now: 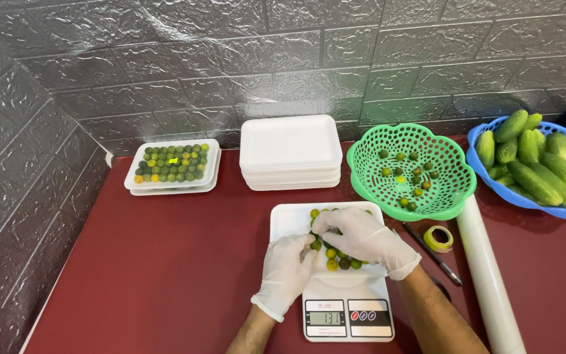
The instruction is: Arranging small green fruits from a basket onto a tray placed on a digital scale for weighing and packaging.
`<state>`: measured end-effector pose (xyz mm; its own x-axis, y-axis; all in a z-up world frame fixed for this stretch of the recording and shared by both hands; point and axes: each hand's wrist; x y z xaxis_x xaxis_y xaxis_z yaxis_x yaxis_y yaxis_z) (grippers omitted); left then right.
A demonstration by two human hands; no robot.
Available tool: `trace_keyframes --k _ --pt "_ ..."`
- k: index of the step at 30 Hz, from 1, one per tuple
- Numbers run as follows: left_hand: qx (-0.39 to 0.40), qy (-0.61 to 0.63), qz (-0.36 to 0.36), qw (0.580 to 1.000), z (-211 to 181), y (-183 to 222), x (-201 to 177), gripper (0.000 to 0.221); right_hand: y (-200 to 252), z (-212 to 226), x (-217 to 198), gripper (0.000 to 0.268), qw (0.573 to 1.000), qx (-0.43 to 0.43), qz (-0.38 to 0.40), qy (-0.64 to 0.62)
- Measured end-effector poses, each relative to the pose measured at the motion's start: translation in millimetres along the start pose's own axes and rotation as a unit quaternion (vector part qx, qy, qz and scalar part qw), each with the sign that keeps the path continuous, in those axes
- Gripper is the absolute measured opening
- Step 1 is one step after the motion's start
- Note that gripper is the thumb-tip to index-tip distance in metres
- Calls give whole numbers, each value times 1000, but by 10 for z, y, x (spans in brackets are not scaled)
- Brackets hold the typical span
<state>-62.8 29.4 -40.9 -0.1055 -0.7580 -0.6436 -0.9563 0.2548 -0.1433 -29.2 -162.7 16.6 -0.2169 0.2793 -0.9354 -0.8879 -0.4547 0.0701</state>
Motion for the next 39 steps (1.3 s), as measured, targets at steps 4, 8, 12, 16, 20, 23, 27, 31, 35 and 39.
trace_keyframes --k 4,8,12,16,20,23,27,31,35,39 --pt "1 -1 -8 1000 58 3 84 29 2 -17 -7 17 1000 -10 -9 -10" --pt "30 -26 -34 999 137 1 168 31 -12 -53 17 15 999 -24 -37 -1" --pt "25 -61 -32 997 122 4 185 26 10 -28 -35 15 998 -41 -46 -8" --pt "22 -73 -32 997 100 23 197 21 4 -55 -14 14 997 -41 -70 18" --pt "53 -77 -53 994 112 36 226 19 21 -17 -64 13 993 -40 -97 60" --pt "53 -74 -64 994 102 47 242 21 21 -13 -70 13 993 -35 -95 68" --pt "44 -81 -79 993 128 49 287 21 35 12 -101 15 993 -32 -95 57" --pt "42 -71 -82 993 107 59 282 23 27 -42 -93 18 994 -32 -89 44" --pt "43 -77 -84 993 159 66 315 24 78 -83 -174 19 997 -6 -81 -17" --pt "67 -66 -103 990 252 58 355 20 169 -216 -358 18 995 68 -74 -26"
Point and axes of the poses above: each hand's wrist, its own y-axis away from the middle knuckle, its own x-axis out of the palm, z = x × y, and after that the axes turned 11 degrees about y, right-handed
